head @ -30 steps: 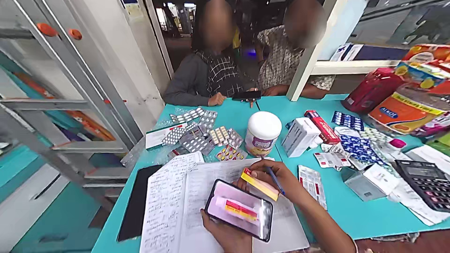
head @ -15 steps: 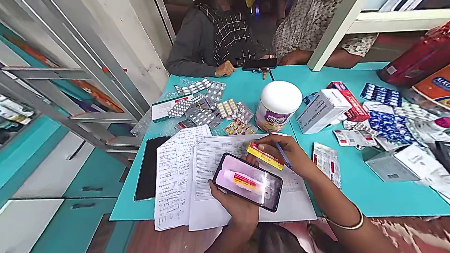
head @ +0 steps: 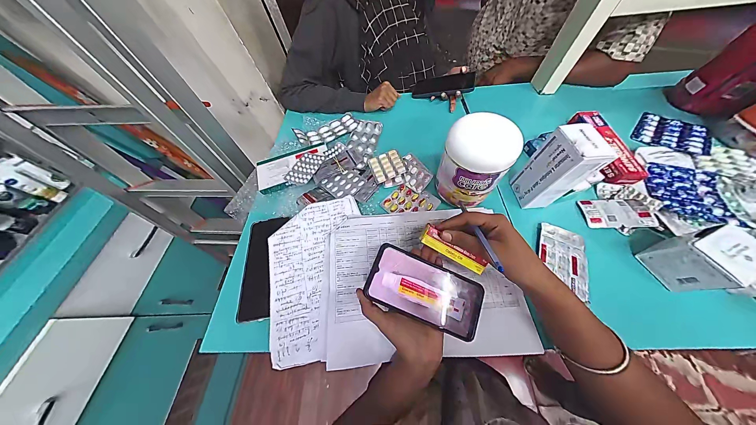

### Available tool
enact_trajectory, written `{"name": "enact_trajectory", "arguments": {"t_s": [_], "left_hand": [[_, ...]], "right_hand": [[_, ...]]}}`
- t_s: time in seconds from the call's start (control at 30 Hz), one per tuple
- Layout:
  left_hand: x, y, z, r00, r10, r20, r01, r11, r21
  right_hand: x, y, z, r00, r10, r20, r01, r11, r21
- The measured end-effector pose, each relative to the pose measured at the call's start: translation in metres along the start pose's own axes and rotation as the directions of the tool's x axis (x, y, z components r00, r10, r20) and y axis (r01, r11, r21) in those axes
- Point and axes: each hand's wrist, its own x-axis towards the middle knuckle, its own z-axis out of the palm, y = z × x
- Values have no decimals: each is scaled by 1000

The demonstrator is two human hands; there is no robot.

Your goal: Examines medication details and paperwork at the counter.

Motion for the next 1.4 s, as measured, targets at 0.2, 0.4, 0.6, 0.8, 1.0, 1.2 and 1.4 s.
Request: {"name": "enact_trajectory", "arguments": {"t_s": [0.2,0.4,0.6,0.8,1.0,1.2,1.4], "left_hand": [[0,0,2,1000,14,-19,-14,1000,-13],[1,0,-2,999,3,37,-3,1000,-17],[0,0,1,998,-16,60,18,999,-29],[1,0,1,1000,16,2,-16,1000,8],[-1,0,5,998,44,-36,-43,998,46],[1,-2,0,995,97,5,-97,991,88],[0,-2,1,994,107,11,-107,990,96]], "right_hand": [[0,2,0,1000,11,-2,-11,1000,27],[0,0,1,998,62,-16,-61,998,16],[0,1,1,997,70,-16,-70,997,18],[-1,-1,3,999,51,-11,-50,997,51],[-1,-1,3,999,35,-9,-34,996,81],[-3,0,4,1000,15,0,-15,996,94],[-3,-1,5,1000,15,3,-16,994,111]]}}
